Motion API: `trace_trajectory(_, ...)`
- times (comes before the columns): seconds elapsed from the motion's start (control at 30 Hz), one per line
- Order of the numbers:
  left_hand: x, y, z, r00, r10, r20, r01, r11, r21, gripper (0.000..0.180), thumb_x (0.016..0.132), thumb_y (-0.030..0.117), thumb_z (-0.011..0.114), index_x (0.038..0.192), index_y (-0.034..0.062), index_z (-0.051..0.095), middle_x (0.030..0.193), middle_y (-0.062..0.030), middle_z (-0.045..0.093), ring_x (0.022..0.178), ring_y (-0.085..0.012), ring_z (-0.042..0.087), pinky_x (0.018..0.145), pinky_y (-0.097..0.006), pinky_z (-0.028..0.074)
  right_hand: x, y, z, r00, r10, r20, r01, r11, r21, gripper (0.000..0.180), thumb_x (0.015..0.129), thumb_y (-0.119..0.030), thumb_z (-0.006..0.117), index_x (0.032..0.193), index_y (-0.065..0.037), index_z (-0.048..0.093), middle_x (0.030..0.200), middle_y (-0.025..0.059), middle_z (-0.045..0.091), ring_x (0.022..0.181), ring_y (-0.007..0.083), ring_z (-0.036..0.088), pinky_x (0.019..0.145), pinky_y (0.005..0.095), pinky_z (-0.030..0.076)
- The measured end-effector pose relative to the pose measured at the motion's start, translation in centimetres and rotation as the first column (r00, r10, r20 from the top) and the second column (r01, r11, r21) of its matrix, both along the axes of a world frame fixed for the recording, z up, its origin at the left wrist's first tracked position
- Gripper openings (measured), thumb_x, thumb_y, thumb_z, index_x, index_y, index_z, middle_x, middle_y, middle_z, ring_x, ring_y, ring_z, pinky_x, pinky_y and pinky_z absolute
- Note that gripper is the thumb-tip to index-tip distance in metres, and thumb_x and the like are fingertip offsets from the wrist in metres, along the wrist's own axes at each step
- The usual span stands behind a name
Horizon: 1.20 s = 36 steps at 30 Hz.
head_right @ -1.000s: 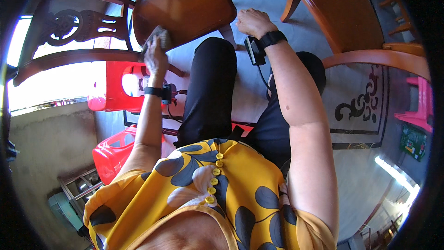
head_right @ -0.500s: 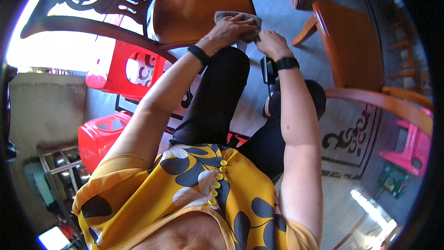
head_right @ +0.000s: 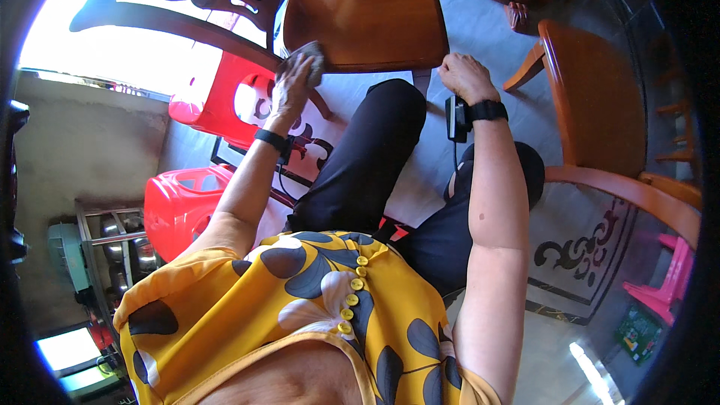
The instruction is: The person sits on the floor and wipes the seat of a wooden chair with a cloth. They then pick up a red plastic stool and wipe its seat and legs before returning to wipe the wooden chair again.
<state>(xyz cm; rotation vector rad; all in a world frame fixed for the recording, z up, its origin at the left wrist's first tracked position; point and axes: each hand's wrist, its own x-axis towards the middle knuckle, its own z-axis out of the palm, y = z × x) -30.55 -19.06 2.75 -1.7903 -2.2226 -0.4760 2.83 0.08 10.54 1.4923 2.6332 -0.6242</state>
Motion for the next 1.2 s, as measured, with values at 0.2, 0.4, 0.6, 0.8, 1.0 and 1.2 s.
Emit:
trace_trajectory(0.2, -4.4, -5.9, -3.5, 0.731, 0.119, 0.673, 0.012, 0.982, -0.186, 0.035, 0.085, 0.004, 0.058, 0.118, 0.0080, 0.065, 0.100, -0.0215, 0.070, 0.096, -0.0391, 0.067, 0.079, -0.044, 0.055, 0.1, 0.0, 0.0, 0.998, 0.020, -0.064, -0.021, 1.000, -0.021, 0.030, 0.098, -0.030, 0.053, 0.110, -0.009, 0.070, 0.113, 0.0146, 0.070, 0.106, 0.0323, 0.066, 0.093, 0.0422, 0.052)
trace_trajectory(0.4, -2.5, -16.9, -5.5, 0.506, 0.466, 0.726, -0.284, 0.885, -0.369, 0.026, 0.088, 0.008, 0.060, 0.111, 0.0003, 0.068, 0.099, -0.0094, 0.071, 0.093, -0.0185, 0.066, 0.082, -0.036, 0.052, -1.1, 0.0, -0.1, 0.985, 0.132, -0.113, -0.132, 0.991, 0.007, 0.028, 0.095, -0.032, 0.058, 0.106, -0.010, 0.072, 0.112, 0.0122, 0.071, 0.107, 0.0323, 0.065, 0.093, 0.0435, 0.051)
trace_trajectory(0.6, -1.9, -23.9, 0.0, 0.108, 0.103, 0.989, -0.473, 0.880, -0.040, 0.024, 0.094, 0.010, 0.057, 0.114, -0.0019, 0.066, 0.102, -0.0086, 0.070, 0.090, -0.0175, 0.068, 0.083, -0.030, 0.054, -4.4, -1.0, -0.6, 0.964, 0.218, -0.153, -0.232, 0.969, -0.080, 0.028, 0.094, -0.031, 0.058, 0.103, -0.010, 0.074, 0.103, 0.0106, 0.073, 0.100, 0.0278, 0.068, 0.093, 0.0414, 0.052)
trace_trajectory(0.8, -2.1, -23.9, 4.5, 0.085, -0.080, 0.993, -0.572, 0.812, 0.115, 0.035, 0.100, 0.029, 0.056, 0.126, 0.0050, 0.057, 0.109, -0.0043, 0.066, 0.096, -0.0166, 0.065, 0.085, -0.031, 0.052, -4.9, -0.7, -1.0, 0.958, 0.248, -0.144, -0.252, 0.968, -0.008, 0.028, 0.095, -0.030, 0.057, 0.103, -0.008, 0.074, 0.103, 0.0120, 0.073, 0.099, 0.0278, 0.069, 0.092, 0.0416, 0.052)
trace_trajectory(1.0, -3.1, -22.6, 6.2, -0.357, -0.434, 0.827, -0.447, 0.857, 0.256, 0.057, 0.097, 0.050, 0.056, 0.132, 0.0056, 0.053, 0.128, -0.0097, 0.062, 0.119, -0.0265, 0.058, 0.104, -0.043, 0.044, -6.6, 0.1, -2.3, 0.946, 0.295, -0.136, -0.292, 0.956, 0.041, 0.028, 0.093, -0.029, 0.057, 0.101, -0.009, 0.075, 0.095, 0.0119, 0.074, 0.092, 0.0292, 0.071, 0.087, 0.0421, 0.054)
trace_trajectory(1.2, -3.9, -23.5, 4.2, -0.334, -0.445, 0.831, -0.523, 0.821, 0.229, 0.053, 0.096, 0.048, 0.058, 0.131, 0.0080, 0.054, 0.127, -0.0094, 0.063, 0.118, -0.0247, 0.060, 0.100, -0.043, 0.047, -10.3, -3.1, -1.4, 0.939, 0.324, -0.115, -0.329, 0.944, -0.034, 0.028, 0.095, -0.027, 0.055, 0.106, -0.009, 0.074, 0.102, 0.0138, 0.073, 0.098, 0.0290, 0.070, 0.091, 0.0426, 0.053)
